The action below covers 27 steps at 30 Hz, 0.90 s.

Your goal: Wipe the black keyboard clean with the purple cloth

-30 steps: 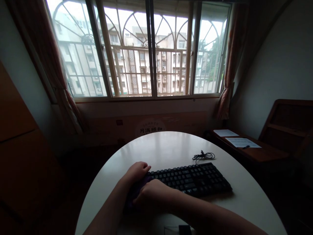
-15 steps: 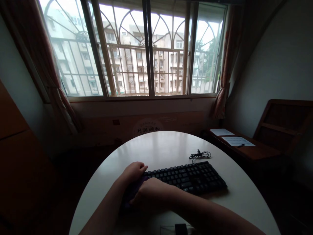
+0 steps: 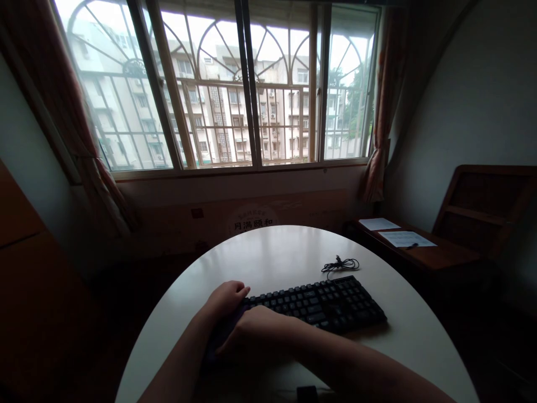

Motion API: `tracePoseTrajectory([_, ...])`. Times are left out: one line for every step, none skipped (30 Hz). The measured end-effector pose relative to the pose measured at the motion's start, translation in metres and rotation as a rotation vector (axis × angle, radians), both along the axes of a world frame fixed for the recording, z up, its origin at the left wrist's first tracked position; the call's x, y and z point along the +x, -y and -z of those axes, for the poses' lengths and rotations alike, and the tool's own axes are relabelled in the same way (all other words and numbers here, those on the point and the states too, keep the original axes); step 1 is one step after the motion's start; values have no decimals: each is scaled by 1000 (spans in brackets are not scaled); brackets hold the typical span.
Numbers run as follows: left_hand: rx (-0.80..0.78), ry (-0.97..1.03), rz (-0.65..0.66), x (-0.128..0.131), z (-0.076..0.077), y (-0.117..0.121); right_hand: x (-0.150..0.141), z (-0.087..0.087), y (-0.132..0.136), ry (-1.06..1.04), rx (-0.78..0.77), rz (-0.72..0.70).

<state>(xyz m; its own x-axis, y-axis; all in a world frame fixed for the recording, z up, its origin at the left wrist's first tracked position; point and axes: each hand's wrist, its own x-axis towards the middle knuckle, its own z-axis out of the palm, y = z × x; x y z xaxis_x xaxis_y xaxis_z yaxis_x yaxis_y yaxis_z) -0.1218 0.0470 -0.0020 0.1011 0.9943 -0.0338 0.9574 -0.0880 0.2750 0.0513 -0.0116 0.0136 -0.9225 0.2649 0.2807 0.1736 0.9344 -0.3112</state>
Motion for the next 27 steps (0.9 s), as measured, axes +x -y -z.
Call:
tracePoseTrajectory([-1, 0, -3, 1, -1, 1, 0, 3, -2, -2, -2, -3])
tracePoseTrajectory([0, 0, -5, 1, -1, 1, 0, 5, -3, -10, -3, -5])
tracePoseTrajectory([-1, 2, -7, 1, -2, 2, -1, 6, -4, -20, -4, -8])
tracePoseTrajectory([-1, 4, -9, 2, -2, 2, -1, 8, -4, -29, -8, -11])
tracePoseTrajectory([-1, 6, -11, 2, -2, 2, -1, 9, -5, -37, -12, -14])
tracePoseTrajectory([-2, 7, -13, 1, -2, 2, 0, 9, -5, -45, -14, -17])
tracePoseTrajectory([-3, 8, -13, 1, -1, 2, 0, 10, -5, -54, -14, -24])
tracePoseTrajectory([-3, 8, -12, 1, -1, 2, 0, 10, -6, -62, -14, -30])
tracePoseTrajectory([-3, 8, -11, 1, -1, 2, 0, 11, -6, -64, -14, -31])
tracePoseTrajectory([-3, 9, -10, 1, -1, 2, 0, 11, -7, -59, -12, -26])
tracePoseTrajectory([-4, 11, -10, 1, -2, 2, 0, 11, -8, -49, -8, -18])
tracePoseTrajectory([-4, 13, -11, 1, -2, 2, -1, 11, -8, -37, -3, -8])
tracePoseTrajectory([-4, 14, -12, 2, -2, 2, -1, 12, -9, -25, 5, 2])
tracePoseTrajectory([-4, 14, -14, 2, -2, 2, -1, 12, -10, -15, 13, 9])
tracePoseTrajectory([-2, 16, -14, 2, -1, 2, -1, 12, -10, -9, 20, 11])
tracePoseTrajectory([1, 18, -12, 1, -1, 2, -1, 12, -10, -7, 22, 11])
tracePoseTrajectory([4, 19, -10, 1, -1, 2, -1, 12, -10, -9, 19, 10])
tracePoseTrajectory([7, 22, -8, 1, 0, 1, 0, 12, -10, -13, 15, 8])
tracePoseTrajectory([9, 24, -7, 1, 1, 1, 0, 12, -10, -18, 9, 7])
tracePoseTrajectory([10, 26, -7, 0, 1, 1, 0, 11, -9, -23, 2, 7])
tracePoseTrajectory([10, 26, -8, 0, 2, 1, 1, 11, -9, -27, -4, 10])
tracePoseTrajectory([10, 28, -11, 0, 2, 1, 1, 11, -9, -27, -8, 13])
tracePoseTrajectory([12, 31, -13, -1, 2, 1, 1, 11, -9, -24, -11, 15])
tracePoseTrajectory([14, 32, -15, 0, 2, 1, 1, 12, -9, -21, -15, 16])
tracePoseTrajectory([14, 33, -17, 0, 2, 1, 1, 13, -10, -19, -20, 18])
tracePoseTrajectory([13, 31, -17, 0, 1, 1, 1, 15, -10, -18, -25, 21])
tracePoseTrajectory([10, 28, -15, 0, 1, 2, 1, 16, -11, -18, -30, 25])
